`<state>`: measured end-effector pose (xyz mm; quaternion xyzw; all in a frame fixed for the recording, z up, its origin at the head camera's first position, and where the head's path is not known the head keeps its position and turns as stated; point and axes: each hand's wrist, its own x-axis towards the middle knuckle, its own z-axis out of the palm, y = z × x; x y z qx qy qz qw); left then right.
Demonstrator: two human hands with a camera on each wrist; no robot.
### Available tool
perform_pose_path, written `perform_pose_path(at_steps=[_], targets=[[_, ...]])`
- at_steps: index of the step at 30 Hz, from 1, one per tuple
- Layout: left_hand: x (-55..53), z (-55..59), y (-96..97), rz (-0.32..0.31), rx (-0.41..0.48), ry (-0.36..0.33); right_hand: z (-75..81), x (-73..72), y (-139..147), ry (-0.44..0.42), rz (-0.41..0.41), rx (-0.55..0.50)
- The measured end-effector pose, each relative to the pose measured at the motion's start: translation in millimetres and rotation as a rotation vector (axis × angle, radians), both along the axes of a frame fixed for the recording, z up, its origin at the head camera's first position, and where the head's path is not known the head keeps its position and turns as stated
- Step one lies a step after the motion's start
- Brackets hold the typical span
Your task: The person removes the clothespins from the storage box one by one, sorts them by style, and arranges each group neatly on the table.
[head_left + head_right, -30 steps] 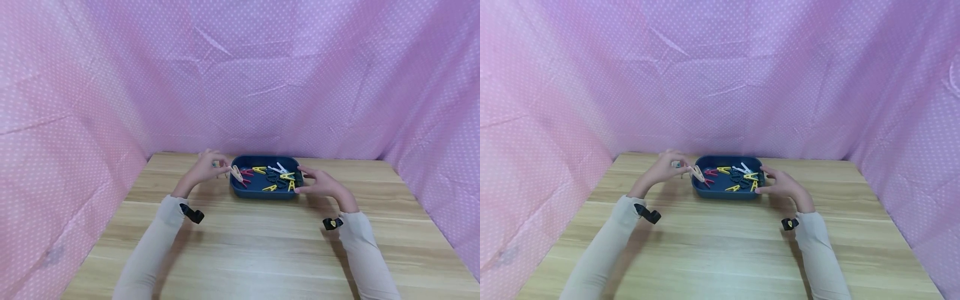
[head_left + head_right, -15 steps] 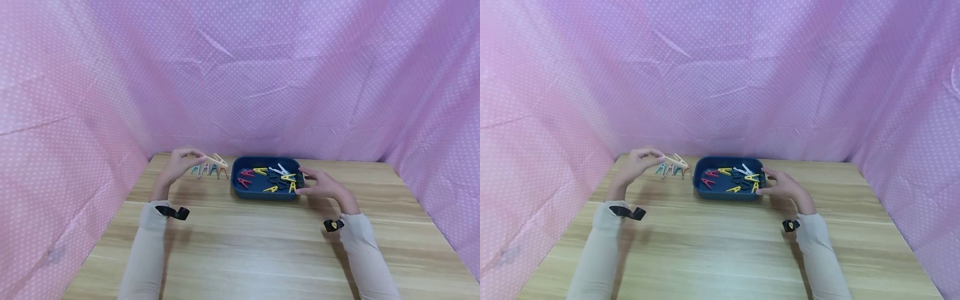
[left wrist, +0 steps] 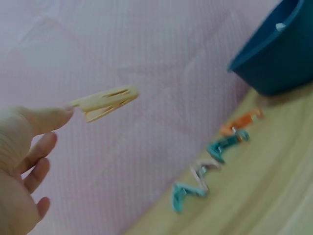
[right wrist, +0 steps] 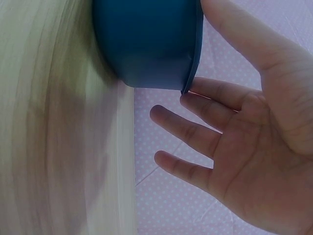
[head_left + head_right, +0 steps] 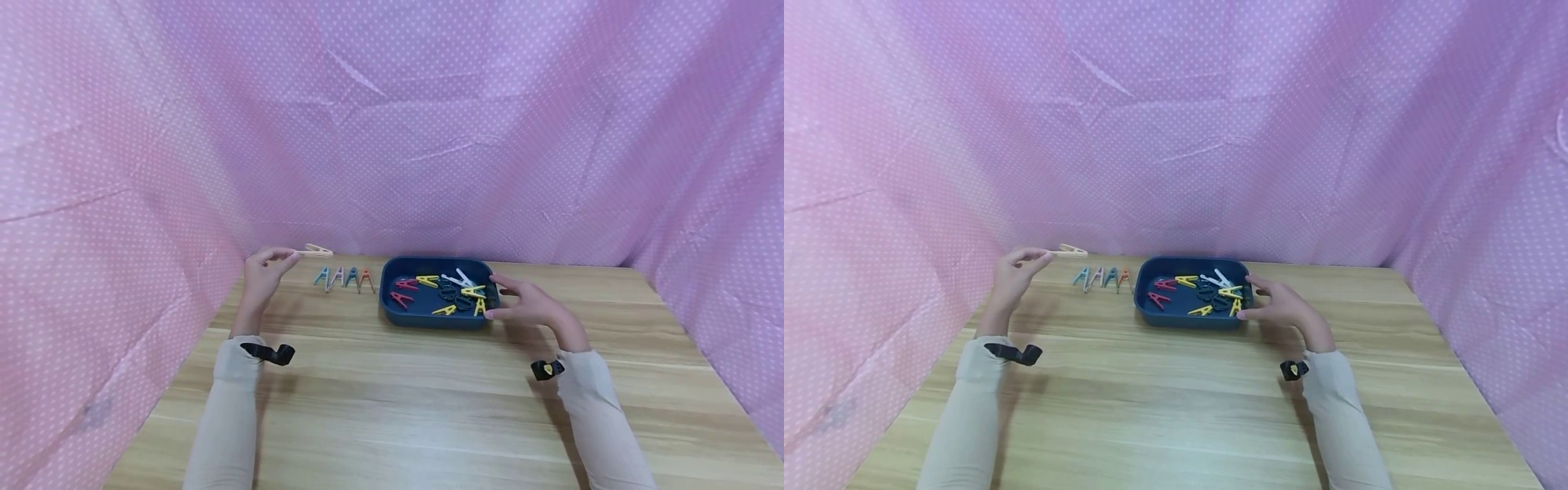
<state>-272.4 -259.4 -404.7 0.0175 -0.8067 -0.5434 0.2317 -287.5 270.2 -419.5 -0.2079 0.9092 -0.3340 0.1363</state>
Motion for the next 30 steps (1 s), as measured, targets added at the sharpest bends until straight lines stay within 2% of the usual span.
perform_pose_path(at_steps=[5, 9, 14, 20, 26, 30], targets=[[-4.4, -19.4, -9.3, 0.119, -0.027, -0.005, -3.4, -0.9, 0, 0.001, 0.000, -0.009], [-7.9, -36.6, -15.9, 0.219, -0.081, -0.062, -6.0, -1.4, 1, -0.005, -0.001, -0.010], [-13.9, -50.0, -17.4, 0.311, -0.120, -0.118, -5.5, -1.6, 1, 0.004, 0.003, 0.003], [-18.0, -59.2, -13.6, 0.299, -0.149, -0.130, -3.5, -0.8, 1, -0.007, -0.009, 0.007], [-24.2, -67.8, -12.8, 0.284, -0.158, -0.219, -4.4, -2.3, 3, 0.008, -0.005, -0.001], [-25.2, -73.3, -13.3, 0.293, -0.200, -0.233, -5.6, -2.6, 3, 0.010, 0.003, -0.002]])
